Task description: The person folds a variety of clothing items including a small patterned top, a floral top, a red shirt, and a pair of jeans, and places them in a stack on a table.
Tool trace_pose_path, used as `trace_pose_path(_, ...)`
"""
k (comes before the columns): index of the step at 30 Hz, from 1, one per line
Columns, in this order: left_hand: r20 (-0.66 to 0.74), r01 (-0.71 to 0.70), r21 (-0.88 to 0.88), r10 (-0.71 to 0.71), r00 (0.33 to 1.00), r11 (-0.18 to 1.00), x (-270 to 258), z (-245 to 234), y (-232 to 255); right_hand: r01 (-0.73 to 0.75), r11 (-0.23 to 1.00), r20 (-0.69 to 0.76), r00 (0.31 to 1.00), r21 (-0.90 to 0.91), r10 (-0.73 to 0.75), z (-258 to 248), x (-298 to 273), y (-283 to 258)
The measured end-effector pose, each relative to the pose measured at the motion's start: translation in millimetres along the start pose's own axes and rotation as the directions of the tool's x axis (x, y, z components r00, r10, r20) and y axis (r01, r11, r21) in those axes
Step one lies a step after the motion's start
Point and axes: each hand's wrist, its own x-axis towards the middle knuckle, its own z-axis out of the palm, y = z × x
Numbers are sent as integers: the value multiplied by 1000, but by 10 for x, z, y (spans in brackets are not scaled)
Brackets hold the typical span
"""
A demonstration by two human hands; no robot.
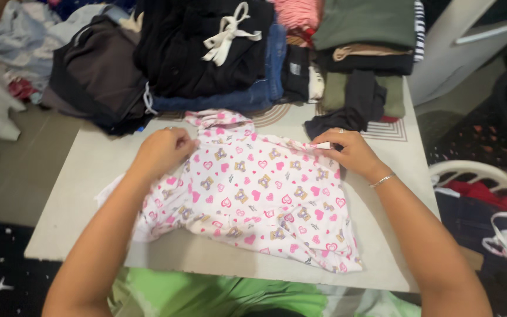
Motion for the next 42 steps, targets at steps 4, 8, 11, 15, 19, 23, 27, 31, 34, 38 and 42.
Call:
trace_pose_path(4, 109, 233, -15, -230, 967, 972, 21, 67, -137, 6, 970, 82, 996, 243, -27, 84, -23, -108)
trace_pose_path(8, 70, 199, -161, -190, 979, 967, 213, 446, -128, -192, 948, 120, 979, 255, 166, 30, -63, -36)
trace_pose_path(11, -158, 5, -16, -8, 987, 1000, 340, 706, -28, -235, 918, 143, 970, 320, 198, 27, -101, 72)
trace_pose_path(15, -31, 255, -170, -264, 964, 952, 396, 460, 246, -124, 949, 180, 981, 290, 73, -109, -27, 213)
trace_pose_path(19, 141, 358, -590, -344, 928, 723, -1, 177, 368, -69, 926, 220, 975, 371, -15, -218, -134, 249)
trace_pose_path(23, -133, -319, -290, 292, 947, 903, -609, 77, 294, 116, 982, 311, 937, 149, -158, -256, -352, 138)
trace_pose_path(27, -78, -501, -154, 495, 865, 851, -894, -2, 340, 149, 989, 346, 927, 17, -146, -208, -433, 28)
trace_pose_path(31, -18, -463, -4, 463, 886, 886, -1019, -46, 379, 207, 978, 352, 917, -15, -189, -299, -458, -204)
trace_pose_path(34, -23, -311, -63, 310, 950, 948, -1084, -62, 440, 238, 956, 443, 885, -170, -142, -327, -489, -480)
trace_pose_path(38, -43, -303, -96, 300, 953, 948, -1152, -7, 496, 280, 904, 196, 954, -322, -226, 86, -478, -773)
trace_pose_path(42, -21, -375, -114, 375, 927, 920, -1067, 7, 322, 531, 774, 212, 847, -345, -487, 432, -465, -941)
